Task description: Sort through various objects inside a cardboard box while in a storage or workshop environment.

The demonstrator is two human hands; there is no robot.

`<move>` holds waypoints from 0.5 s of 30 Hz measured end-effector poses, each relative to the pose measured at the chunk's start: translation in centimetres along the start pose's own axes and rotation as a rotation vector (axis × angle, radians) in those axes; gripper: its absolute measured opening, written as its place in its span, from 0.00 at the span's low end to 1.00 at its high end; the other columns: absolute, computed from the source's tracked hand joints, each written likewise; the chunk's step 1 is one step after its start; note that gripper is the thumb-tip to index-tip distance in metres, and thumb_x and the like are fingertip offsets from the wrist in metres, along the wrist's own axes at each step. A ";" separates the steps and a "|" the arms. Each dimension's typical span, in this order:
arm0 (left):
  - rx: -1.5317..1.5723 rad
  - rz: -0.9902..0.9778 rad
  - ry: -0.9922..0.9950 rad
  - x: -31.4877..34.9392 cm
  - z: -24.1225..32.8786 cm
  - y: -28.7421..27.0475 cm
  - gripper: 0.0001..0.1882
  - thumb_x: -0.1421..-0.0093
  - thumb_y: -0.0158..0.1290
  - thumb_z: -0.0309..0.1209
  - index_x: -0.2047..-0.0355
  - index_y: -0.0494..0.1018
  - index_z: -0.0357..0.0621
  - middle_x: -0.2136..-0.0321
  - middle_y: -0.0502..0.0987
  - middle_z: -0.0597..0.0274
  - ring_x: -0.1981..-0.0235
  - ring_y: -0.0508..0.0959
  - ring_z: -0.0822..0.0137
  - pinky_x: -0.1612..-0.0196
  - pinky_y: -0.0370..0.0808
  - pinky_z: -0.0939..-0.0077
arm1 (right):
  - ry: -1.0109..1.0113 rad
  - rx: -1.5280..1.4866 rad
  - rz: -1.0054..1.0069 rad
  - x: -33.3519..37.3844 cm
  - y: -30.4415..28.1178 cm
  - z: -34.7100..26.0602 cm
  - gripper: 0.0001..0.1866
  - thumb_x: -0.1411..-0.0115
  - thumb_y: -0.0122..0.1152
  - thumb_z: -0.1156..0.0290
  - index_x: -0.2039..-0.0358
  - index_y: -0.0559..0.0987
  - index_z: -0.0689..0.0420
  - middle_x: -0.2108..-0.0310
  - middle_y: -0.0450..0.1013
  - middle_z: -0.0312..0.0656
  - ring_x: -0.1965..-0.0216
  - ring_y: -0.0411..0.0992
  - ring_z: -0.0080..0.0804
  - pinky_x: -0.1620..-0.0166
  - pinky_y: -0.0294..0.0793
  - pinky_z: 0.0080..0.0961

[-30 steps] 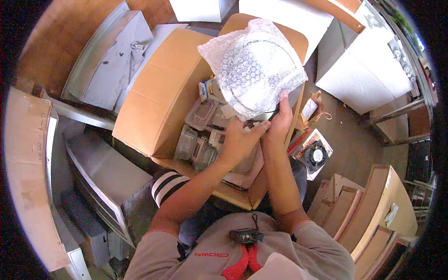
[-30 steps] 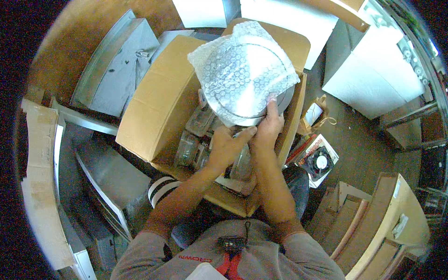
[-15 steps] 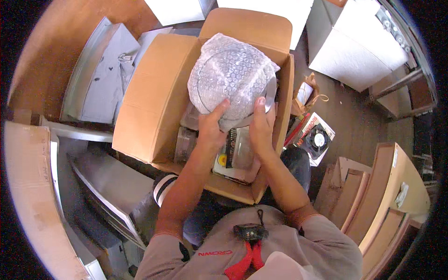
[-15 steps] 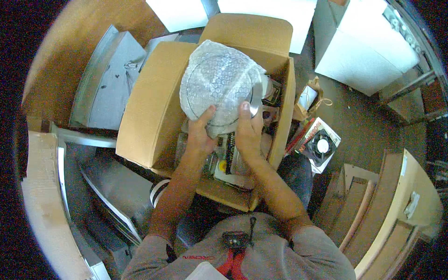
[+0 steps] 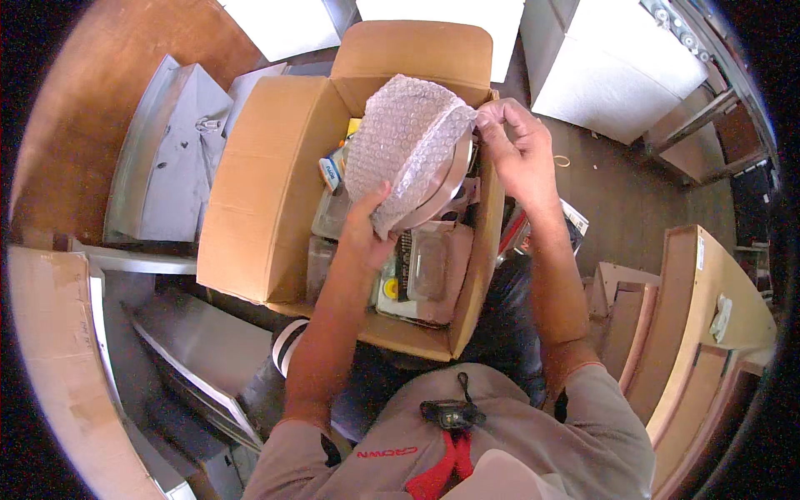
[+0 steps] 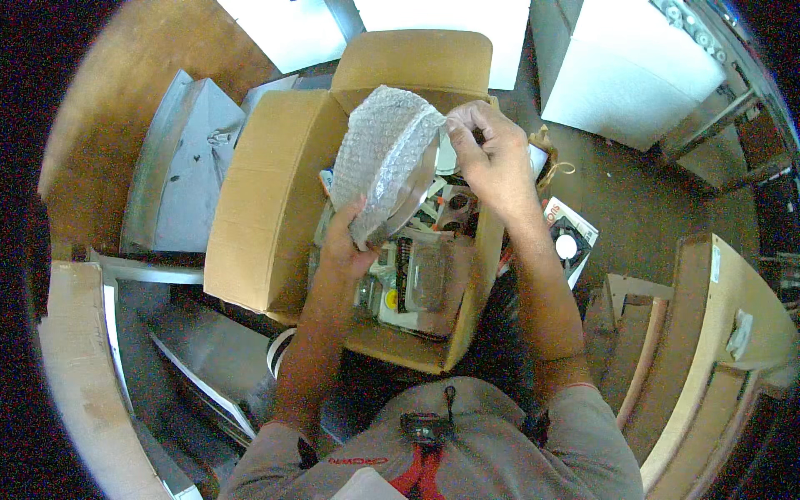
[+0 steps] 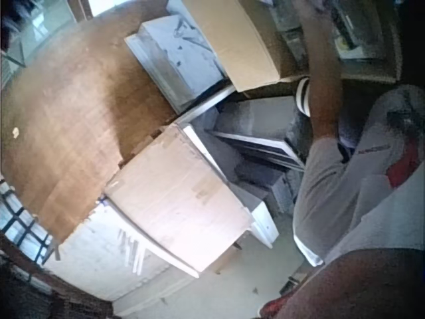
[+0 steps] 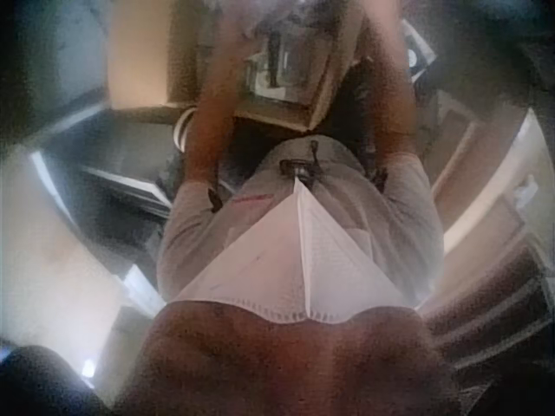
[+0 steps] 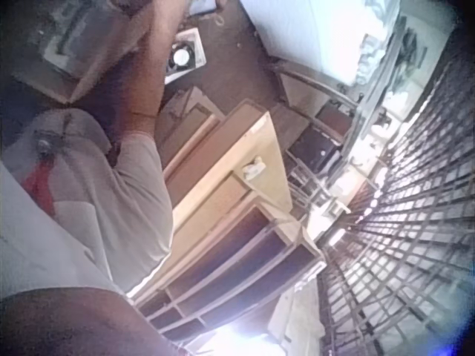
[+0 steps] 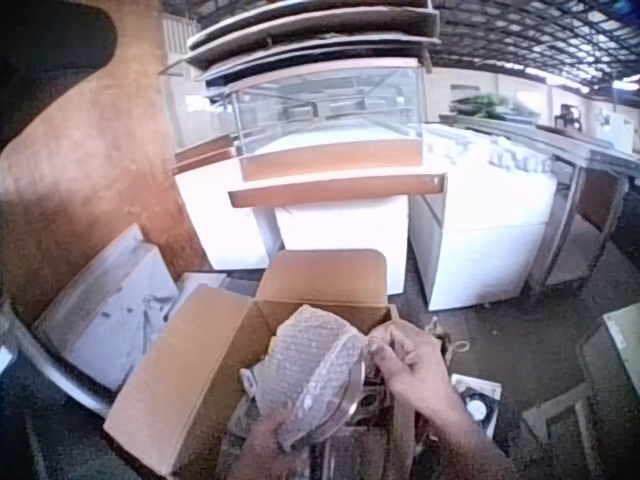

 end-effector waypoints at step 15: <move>0.039 0.083 0.323 0.2 1.3 1.0 0.25 0.50 0.60 0.25 0.51 0.68 0.34 0.55 0.73 0.54 0.55 0.75 0.59 0.50 0.71 0.63 | 0.192 -0.220 0.106 11.2 6.8 5.8 0.17 0.37 0.50 0.62 0.54 0.70 0.62 0.59 0.72 0.42 0.60 0.69 0.31 0.54 0.67 0.28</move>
Point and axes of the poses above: each hand's wrist, its own x-axis away from the middle knuckle, its own y-axis out of the palm, z = x × y, the point moved 4 cm from there along -x, towards the middle knuckle
